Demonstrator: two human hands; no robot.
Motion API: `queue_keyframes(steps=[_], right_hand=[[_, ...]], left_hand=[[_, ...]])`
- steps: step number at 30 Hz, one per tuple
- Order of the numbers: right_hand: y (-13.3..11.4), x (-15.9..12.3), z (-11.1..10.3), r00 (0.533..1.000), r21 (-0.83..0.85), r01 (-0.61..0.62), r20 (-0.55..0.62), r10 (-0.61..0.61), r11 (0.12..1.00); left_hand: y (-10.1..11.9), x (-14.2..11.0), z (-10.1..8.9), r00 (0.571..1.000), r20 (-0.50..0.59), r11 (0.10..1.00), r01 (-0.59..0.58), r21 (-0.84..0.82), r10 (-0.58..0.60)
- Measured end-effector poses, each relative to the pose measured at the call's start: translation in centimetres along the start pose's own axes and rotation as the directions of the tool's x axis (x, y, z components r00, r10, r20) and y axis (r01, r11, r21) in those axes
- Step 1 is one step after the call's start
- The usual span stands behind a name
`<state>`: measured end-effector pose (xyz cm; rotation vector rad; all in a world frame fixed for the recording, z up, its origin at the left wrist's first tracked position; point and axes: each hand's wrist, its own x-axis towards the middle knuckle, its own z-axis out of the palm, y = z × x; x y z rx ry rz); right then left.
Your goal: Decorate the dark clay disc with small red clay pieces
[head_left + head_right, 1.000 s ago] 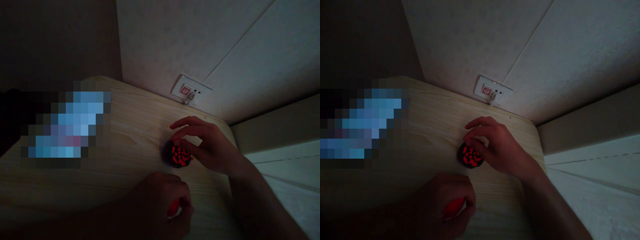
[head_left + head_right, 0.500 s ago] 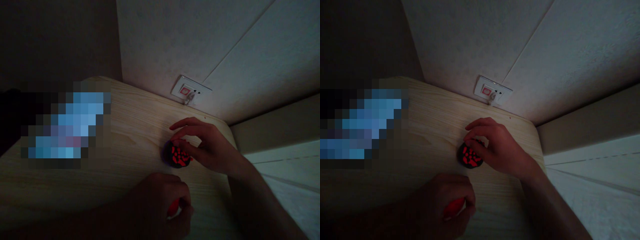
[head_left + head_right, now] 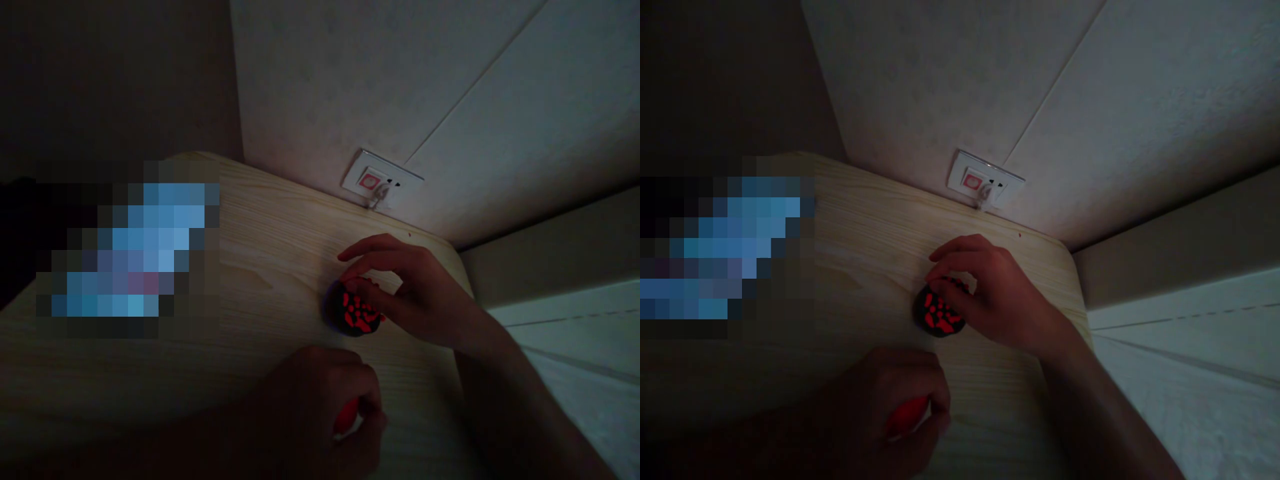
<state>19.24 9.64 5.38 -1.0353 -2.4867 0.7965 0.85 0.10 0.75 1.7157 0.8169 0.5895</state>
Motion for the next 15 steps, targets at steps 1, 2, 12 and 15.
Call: queue_keyframes(steps=[1, 2, 12, 15], right_hand=[[0.02, 0.02, -0.01, 1.000, -0.001, 0.001, 0.004, -0.001, 1.000], [0.03, 0.05, -0.01, 1.000, -0.002, 0.002, 0.007, -0.002, 1.000], [0.27, 0.08, 0.13, 0.999, 0.049, 0.028, -0.041, -0.026, 0.998], [0.23, 0.00, 0.14, 0.999, 0.050, 0.021, -0.044, -0.018, 0.999]], left_hand=[[0.09, -0.06, 0.01, 1.000, -0.005, 1.000, -0.003, 0.005, 0.003], [0.18, -0.12, 0.03, 1.000, -0.011, 1.000, -0.006, 0.014, 0.006], [0.44, -0.16, -0.01, 1.000, -0.001, 1.000, 0.016, 0.025, -0.016], [0.32, -0.07, 0.12, 1.000, -0.010, 0.999, 0.017, 0.027, -0.017]])
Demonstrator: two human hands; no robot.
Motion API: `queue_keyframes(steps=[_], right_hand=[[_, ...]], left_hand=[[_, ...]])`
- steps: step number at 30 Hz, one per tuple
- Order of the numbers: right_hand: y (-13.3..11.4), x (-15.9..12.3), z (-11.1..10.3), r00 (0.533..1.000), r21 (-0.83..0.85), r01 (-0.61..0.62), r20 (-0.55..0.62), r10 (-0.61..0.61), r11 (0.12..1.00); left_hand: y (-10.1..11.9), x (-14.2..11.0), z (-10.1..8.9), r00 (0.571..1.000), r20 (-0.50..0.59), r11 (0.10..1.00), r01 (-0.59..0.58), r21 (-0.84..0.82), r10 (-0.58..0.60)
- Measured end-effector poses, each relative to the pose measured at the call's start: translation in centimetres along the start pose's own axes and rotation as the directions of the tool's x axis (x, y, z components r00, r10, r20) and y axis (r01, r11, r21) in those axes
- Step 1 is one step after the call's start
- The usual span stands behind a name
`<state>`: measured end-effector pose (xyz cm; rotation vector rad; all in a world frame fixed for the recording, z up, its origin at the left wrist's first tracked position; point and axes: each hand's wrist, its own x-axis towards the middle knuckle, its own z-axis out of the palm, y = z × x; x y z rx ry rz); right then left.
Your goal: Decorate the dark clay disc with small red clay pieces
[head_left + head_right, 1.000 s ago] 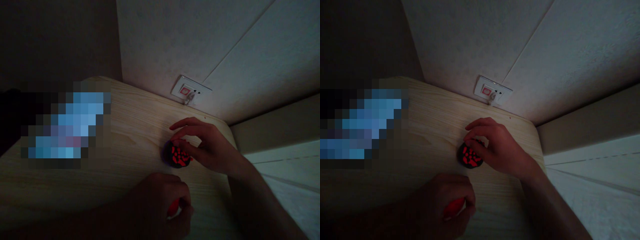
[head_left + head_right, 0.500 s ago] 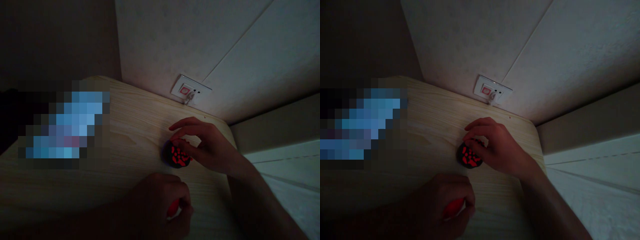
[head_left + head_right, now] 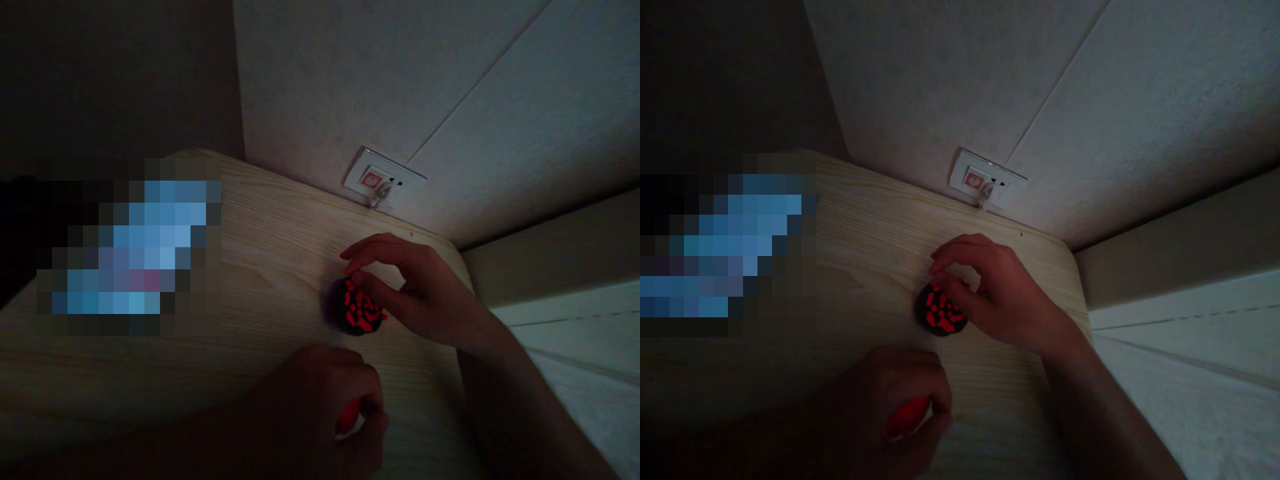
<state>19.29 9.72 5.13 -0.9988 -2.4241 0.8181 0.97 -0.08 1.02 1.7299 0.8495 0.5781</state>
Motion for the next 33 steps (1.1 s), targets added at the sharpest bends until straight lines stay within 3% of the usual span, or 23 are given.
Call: queue_keyframes(steps=[22, 29, 33], right_hand=[[-0.40, 0.16, -0.01, 0.998, -0.034, -0.003, 0.065, 0.005, 0.999], [-0.22, -0.27, -0.12, 0.998, 0.027, -0.056, -0.006, 0.057, 0.998], [-0.68, -0.42, -0.78, 0.988, 0.011, -0.124, -0.092, 0.124, 0.992]], left_hand=[[0.18, -0.28, -0.04, 0.999, -0.005, 0.999, -0.041, 0.013, 0.041], [-0.13, -0.11, 0.09, 0.997, -0.049, 0.998, -0.065, -0.005, 0.065], [-0.29, 0.06, 0.03, 0.998, -0.016, 0.996, -0.063, -0.057, 0.062]])
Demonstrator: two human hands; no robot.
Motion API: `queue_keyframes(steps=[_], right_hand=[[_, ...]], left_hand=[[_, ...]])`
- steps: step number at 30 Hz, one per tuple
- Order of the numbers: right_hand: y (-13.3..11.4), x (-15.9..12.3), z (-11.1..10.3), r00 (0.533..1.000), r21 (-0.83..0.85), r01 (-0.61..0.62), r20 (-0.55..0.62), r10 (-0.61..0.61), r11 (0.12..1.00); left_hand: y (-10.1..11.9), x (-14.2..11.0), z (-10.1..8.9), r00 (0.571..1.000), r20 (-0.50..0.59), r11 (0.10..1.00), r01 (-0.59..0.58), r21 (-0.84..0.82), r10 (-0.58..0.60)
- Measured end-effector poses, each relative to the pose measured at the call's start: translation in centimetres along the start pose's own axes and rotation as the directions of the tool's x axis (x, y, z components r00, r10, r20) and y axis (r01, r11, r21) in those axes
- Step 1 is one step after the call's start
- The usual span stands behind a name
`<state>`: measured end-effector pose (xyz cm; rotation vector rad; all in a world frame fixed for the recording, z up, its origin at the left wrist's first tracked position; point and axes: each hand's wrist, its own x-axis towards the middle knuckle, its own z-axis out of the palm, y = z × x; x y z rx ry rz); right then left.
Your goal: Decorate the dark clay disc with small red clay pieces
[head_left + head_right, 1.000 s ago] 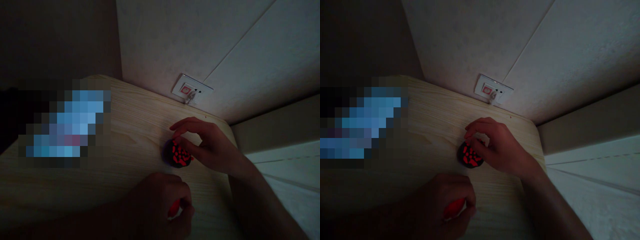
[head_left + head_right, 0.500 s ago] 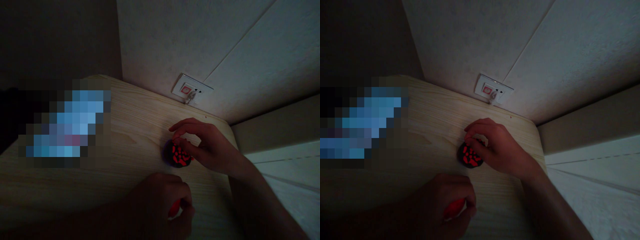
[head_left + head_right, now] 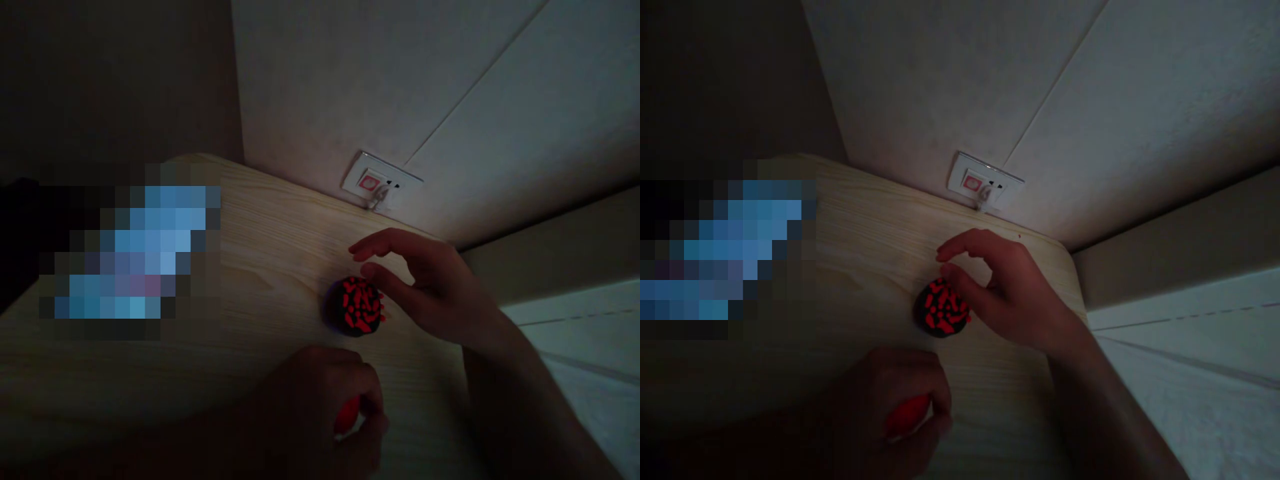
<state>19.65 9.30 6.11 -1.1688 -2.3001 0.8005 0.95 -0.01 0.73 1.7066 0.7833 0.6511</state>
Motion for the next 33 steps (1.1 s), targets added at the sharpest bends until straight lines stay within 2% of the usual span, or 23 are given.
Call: queue_keyframes(steps=[3, 7, 10, 12, 14, 16, 21, 27, 30, 33], right_hand=[[-0.7, -0.4, -1.2, 0.997, -0.017, 0.007, -0.080, -0.008, 1.000], [-2.0, -2.4, -2.4, 0.990, -0.004, 0.026, -0.141, -0.026, 1.000], [-2.7, -4.9, -1.9, 0.998, 0.077, 0.033, -0.058, -0.028, 0.997], [-2.9, -6.5, -0.8, 0.997, 0.177, 0.065, -0.043, -0.059, 0.982], [-3.0, -7.7, 0.5, 0.996, 0.278, 0.090, -0.037, -0.083, 0.956], [-3.0, -8.3, 1.7, 0.992, 0.325, 0.120, -0.063, -0.105, 0.938], [-3.0, -8.4, 3.6, 0.975, 0.283, 0.188, -0.169, -0.144, 0.941], [-2.2, -9.2, 4.0, 0.934, 0.240, 0.273, -0.299, -0.196, 0.932], [-1.5, -9.4, 3.8, 0.908, 0.237, 0.202, -0.409, -0.091, 0.950], [-0.6, -9.1, 3.6, 0.824, 0.307, 0.048, -0.551, 0.136, 0.950]], left_hand=[[0.4, 0.0, -0.2, 0.995, -0.048, 0.994, 0.080, -0.068, -0.084], [0.8, 0.0, -0.3, 0.975, -0.035, 0.938, 0.200, -0.282, -0.219], [0.5, 0.1, -0.3, 0.941, -0.022, 0.857, 0.297, -0.422, -0.337], [0.1, 0.0, -0.1, 0.928, -0.035, 0.816, 0.308, -0.489, -0.372], [-0.3, 0.0, 0.0, 0.939, -0.055, 0.811, 0.262, -0.523, -0.340], [-0.5, -0.1, 0.0, 0.963, -0.076, 0.837, 0.185, -0.516, -0.259], [-0.7, -0.1, -0.1, 0.983, -0.171, 0.904, -0.009, -0.428, -0.071], [-1.1, 0.0, -0.3, 0.972, -0.225, 0.931, -0.143, -0.337, 0.068], [-0.9, 0.0, -0.1, 0.974, -0.172, 0.944, -0.189, -0.270, 0.146], [-1.2, 0.0, 0.5, 0.975, -0.092, 0.959, -0.215, -0.186, 0.200]])
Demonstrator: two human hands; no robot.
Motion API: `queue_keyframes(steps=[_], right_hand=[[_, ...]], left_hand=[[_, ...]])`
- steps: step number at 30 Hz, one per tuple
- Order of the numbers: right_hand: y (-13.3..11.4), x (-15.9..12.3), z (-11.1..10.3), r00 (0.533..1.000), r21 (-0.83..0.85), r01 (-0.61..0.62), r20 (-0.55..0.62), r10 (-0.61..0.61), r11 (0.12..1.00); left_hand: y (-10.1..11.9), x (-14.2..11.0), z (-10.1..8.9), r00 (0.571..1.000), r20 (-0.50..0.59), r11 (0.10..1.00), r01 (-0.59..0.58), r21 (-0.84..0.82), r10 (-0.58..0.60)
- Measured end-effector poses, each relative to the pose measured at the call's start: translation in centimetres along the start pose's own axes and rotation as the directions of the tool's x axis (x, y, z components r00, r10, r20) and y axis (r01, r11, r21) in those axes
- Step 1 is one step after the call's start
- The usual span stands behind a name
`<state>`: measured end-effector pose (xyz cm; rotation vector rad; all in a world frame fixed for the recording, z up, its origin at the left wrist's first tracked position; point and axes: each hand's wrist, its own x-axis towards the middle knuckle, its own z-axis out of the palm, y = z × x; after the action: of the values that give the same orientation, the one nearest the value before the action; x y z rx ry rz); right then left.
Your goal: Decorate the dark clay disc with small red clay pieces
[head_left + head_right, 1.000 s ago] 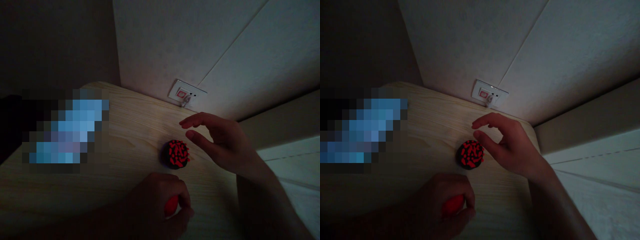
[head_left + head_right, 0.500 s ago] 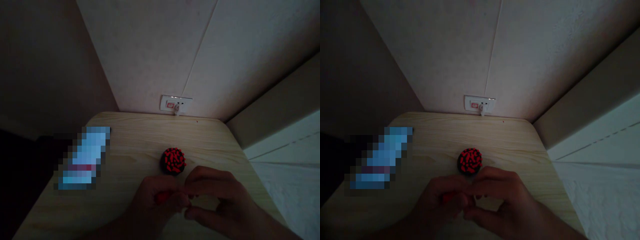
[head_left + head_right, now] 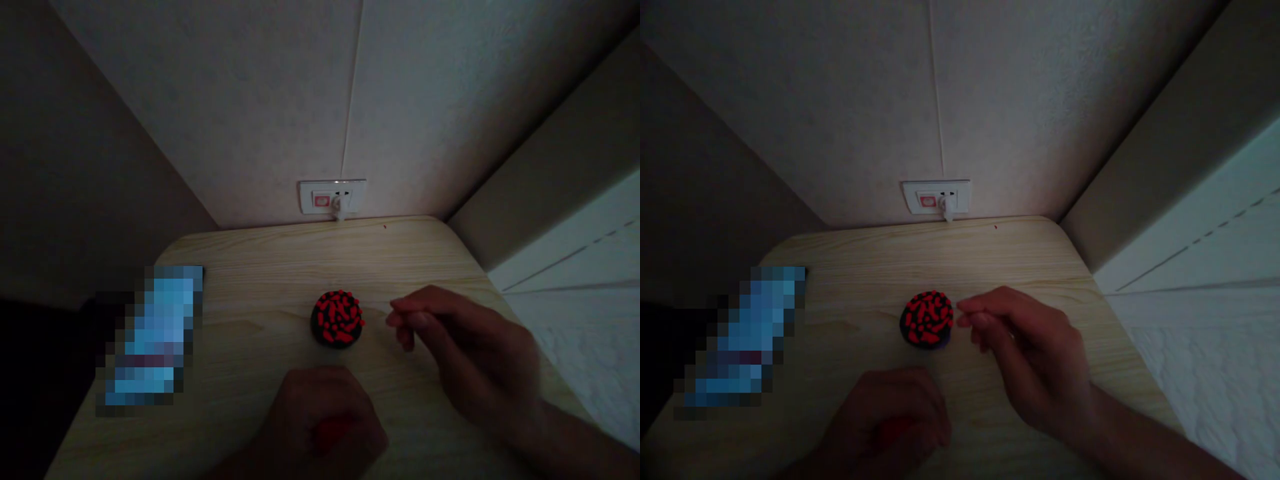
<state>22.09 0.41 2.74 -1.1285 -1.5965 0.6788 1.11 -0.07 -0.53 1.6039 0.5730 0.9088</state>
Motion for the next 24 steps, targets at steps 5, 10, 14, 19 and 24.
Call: queue_keyframes(steps=[5, 10, 14, 19, 24], right_hand=[[0.7, 1.1, 0.0, 0.994, 0.087, -0.080, -0.064, 0.086, 0.993], [0.7, 1.7, -0.1, 0.990, 0.172, -0.097, -0.081, 0.112, 0.980], [1.1, 1.8, -0.1, 0.977, 0.070, -0.210, -0.026, 0.212, 0.975], [1.4, 1.6, -0.1, 0.947, 0.071, -0.322, 0.044, 0.320, 0.944], [1.3, 1.5, -0.3, 0.956, -0.005, -0.273, 0.113, 0.272, 0.962]], left_hand=[[-1.4, -0.7, 0.8, 0.991, -0.010, 0.991, -0.131, 0.035, 0.131], [-1.6, -0.7, 0.7, 0.997, 0.000, 0.994, -0.077, 0.073, 0.077], [-1.4, -0.6, 0.6, 0.998, 0.015, 0.994, -0.065, 0.085, 0.064], [-1.7, -0.7, 0.7, 0.996, 0.007, 0.994, -0.088, 0.067, 0.088], [-1.9, -0.6, 0.7, 0.996, 0.001, 0.994, -0.089, 0.067, 0.089]])
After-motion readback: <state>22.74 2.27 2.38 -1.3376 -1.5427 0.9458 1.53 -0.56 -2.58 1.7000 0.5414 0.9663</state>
